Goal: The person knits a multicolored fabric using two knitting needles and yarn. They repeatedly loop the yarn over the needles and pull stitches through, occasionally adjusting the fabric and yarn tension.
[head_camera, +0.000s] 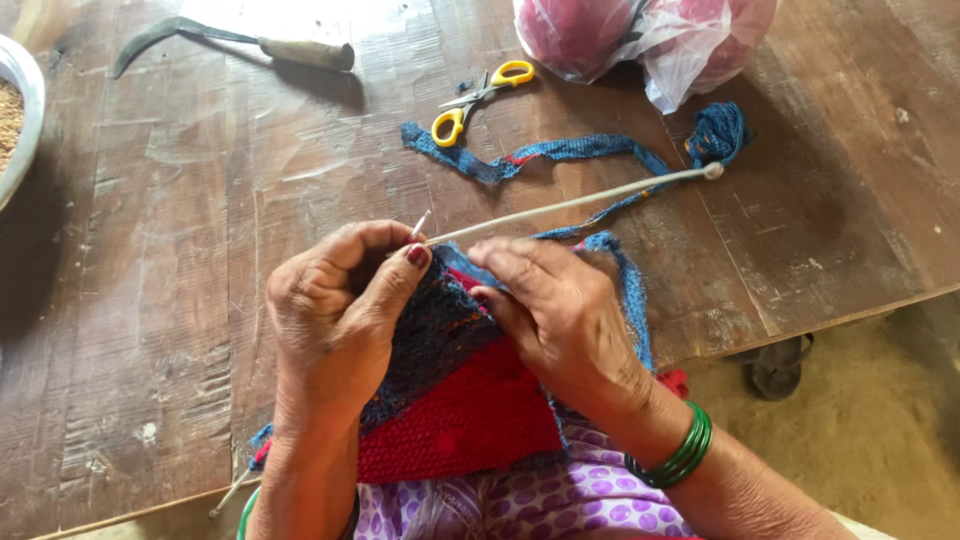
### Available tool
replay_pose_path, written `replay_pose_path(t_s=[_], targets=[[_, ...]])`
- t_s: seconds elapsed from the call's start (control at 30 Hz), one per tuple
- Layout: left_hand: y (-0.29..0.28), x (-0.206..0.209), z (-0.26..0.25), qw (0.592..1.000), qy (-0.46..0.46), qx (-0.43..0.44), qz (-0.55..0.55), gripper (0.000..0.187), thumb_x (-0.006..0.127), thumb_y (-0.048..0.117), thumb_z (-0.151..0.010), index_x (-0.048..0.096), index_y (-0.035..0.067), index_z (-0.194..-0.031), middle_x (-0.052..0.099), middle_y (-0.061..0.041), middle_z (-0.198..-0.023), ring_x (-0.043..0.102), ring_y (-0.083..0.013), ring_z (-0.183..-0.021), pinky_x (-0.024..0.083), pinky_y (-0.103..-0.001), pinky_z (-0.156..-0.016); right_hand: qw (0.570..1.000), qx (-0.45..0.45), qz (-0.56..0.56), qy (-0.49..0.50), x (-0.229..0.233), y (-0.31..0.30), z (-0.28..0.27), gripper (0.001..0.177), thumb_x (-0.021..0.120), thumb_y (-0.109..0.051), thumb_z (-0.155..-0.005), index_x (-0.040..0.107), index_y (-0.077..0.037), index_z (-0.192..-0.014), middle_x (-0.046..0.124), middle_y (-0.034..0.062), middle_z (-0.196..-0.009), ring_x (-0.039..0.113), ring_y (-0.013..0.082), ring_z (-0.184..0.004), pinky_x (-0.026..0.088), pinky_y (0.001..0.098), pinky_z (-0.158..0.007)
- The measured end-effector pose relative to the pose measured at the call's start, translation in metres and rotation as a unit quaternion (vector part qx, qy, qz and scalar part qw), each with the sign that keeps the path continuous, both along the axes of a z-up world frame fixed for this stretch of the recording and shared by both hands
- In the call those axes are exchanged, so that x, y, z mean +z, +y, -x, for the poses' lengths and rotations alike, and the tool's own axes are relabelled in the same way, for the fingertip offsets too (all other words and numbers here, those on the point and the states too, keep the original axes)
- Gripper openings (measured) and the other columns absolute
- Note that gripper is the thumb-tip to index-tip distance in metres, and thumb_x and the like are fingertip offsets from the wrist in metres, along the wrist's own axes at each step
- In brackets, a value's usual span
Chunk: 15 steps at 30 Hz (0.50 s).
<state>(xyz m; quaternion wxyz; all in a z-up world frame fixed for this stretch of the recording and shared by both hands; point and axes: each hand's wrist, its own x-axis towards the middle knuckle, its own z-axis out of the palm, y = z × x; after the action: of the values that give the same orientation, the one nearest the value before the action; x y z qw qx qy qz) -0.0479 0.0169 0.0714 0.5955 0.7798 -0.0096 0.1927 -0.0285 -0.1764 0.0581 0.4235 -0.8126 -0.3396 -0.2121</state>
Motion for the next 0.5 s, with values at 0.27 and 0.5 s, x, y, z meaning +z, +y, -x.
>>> replay_pose_path(t_s=[0.27, 0.5], targets=[[-0.002, 0.002, 0.001, 0.999, 0.006, 0.020, 0.034, 0.008, 0.076, 0.002, -0.092, 0.076, -0.001, -0.100, 0.069, 0.004, -0.080, 0.059, -0.0001, -0.073, 0.049, -0.016, -0.065, 1.000, 0.012, -0.013, -0.001, 0.015, -0.001, -0.005, 0.030, 0.081, -0.012, -0.083, 0.065, -0.003, -0.108, 0.066, 0.0144, -0.098, 0.068, 0.0287, -0.084, 0.055, 0.0382, -0.074], [-0.004, 0.005, 0.012, 0.998, 0.008, -0.016, 0.058, 0.010, 0.075, -0.001, -0.093, 0.075, -0.002, -0.103, 0.068, 0.004, -0.083, 0.059, -0.0004, -0.075, 0.048, -0.015, -0.066, 0.997, 0.061, -0.018, 0.039, 0.007, -0.003, -0.004, 0.035, 0.079, -0.002, -0.088, 0.072, -0.012, -0.121, 0.064, 0.0058, -0.086, 0.068, 0.0190, -0.079, 0.054, 0.0337, -0.067]])
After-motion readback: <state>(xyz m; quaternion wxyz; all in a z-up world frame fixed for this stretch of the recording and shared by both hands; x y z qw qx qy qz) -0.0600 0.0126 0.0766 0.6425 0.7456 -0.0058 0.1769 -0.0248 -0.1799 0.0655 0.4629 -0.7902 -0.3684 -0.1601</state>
